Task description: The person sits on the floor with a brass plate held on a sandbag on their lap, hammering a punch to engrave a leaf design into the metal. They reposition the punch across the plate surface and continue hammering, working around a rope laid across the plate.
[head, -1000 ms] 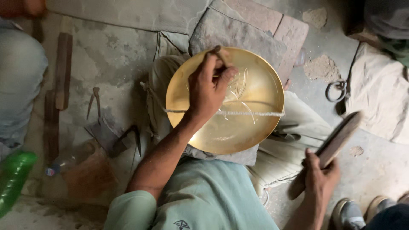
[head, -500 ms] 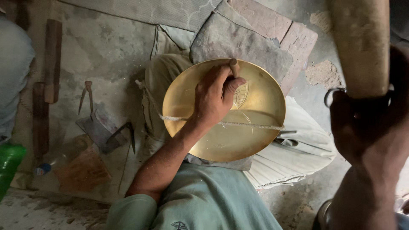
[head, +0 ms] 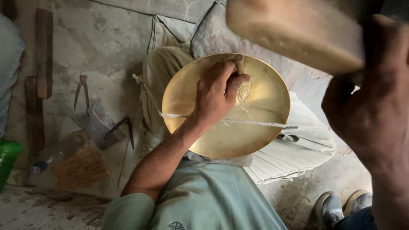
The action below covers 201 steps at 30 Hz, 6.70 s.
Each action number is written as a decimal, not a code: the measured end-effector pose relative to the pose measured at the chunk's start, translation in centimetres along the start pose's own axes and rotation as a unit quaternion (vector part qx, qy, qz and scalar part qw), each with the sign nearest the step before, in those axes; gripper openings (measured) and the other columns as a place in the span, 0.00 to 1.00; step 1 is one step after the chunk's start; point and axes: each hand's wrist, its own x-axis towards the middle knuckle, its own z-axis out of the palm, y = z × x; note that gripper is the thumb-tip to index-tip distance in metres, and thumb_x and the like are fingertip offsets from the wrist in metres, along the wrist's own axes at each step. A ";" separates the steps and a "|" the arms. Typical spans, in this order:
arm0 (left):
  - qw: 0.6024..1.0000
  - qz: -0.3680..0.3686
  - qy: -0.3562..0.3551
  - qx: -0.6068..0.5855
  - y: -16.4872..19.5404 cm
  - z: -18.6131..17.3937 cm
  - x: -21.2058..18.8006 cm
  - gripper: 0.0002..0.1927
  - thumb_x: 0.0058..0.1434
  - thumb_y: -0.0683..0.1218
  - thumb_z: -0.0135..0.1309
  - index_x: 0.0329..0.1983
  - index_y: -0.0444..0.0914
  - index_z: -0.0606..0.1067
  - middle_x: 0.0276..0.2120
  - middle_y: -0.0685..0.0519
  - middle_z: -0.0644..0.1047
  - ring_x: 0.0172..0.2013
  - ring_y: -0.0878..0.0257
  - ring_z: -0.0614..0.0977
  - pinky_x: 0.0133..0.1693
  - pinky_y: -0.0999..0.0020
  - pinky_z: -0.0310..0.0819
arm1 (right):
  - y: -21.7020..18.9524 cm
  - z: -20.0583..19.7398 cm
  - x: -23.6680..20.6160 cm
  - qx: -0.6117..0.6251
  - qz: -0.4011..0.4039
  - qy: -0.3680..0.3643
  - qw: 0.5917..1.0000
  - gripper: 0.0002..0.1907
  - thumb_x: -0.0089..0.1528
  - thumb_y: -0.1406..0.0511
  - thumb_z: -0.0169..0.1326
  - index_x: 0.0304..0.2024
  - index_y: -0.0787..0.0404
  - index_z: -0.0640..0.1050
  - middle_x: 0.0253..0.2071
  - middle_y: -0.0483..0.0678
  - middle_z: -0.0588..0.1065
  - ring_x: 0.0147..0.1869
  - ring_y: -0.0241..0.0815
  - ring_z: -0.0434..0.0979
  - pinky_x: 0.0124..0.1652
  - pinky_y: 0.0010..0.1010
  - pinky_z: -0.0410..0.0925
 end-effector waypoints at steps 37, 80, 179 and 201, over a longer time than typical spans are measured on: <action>0.998 0.070 -0.009 0.005 -0.1 0.3 0.6 0.14 0.72 0.47 0.59 0.55 0.39 0.72 0.38 0.52 0.76 0.41 0.54 0.80 0.45 0.60 0.75 | 1.1 1.3 -2.7 0.026 0.002 0.000 1.000 0.19 0.61 0.81 0.54 0.54 0.66 0.71 0.52 0.55 0.74 0.56 0.54 0.77 0.53 0.36 0.72; 0.997 0.067 -0.025 -0.002 -1.0 0.1 0.2 0.13 0.72 0.46 0.59 0.53 0.39 0.71 0.38 0.51 0.74 0.40 0.53 0.79 0.41 0.58 0.74 | 0.5 1.9 -2.0 0.014 -0.007 -0.015 1.000 0.21 0.61 0.81 0.55 0.55 0.67 0.71 0.52 0.56 0.74 0.55 0.54 0.78 0.52 0.36 0.72; 0.998 0.049 -0.032 -0.035 -0.8 -0.6 0.4 0.11 0.73 0.46 0.59 0.51 0.38 0.71 0.39 0.50 0.75 0.38 0.55 0.80 0.41 0.60 0.75 | 0.1 1.6 -0.8 -0.012 -0.012 -0.035 0.999 0.24 0.61 0.82 0.58 0.58 0.70 0.72 0.52 0.59 0.74 0.53 0.55 0.79 0.50 0.35 0.73; 0.998 0.038 -0.050 -0.026 -0.6 -0.8 0.6 0.12 0.71 0.45 0.58 0.53 0.38 0.72 0.39 0.48 0.76 0.41 0.50 0.80 0.43 0.54 0.74 | -1.8 -0.3 1.0 0.052 0.063 -0.038 0.996 0.25 0.60 0.78 0.58 0.59 0.63 0.73 0.53 0.55 0.73 0.56 0.55 0.76 0.54 0.41 0.71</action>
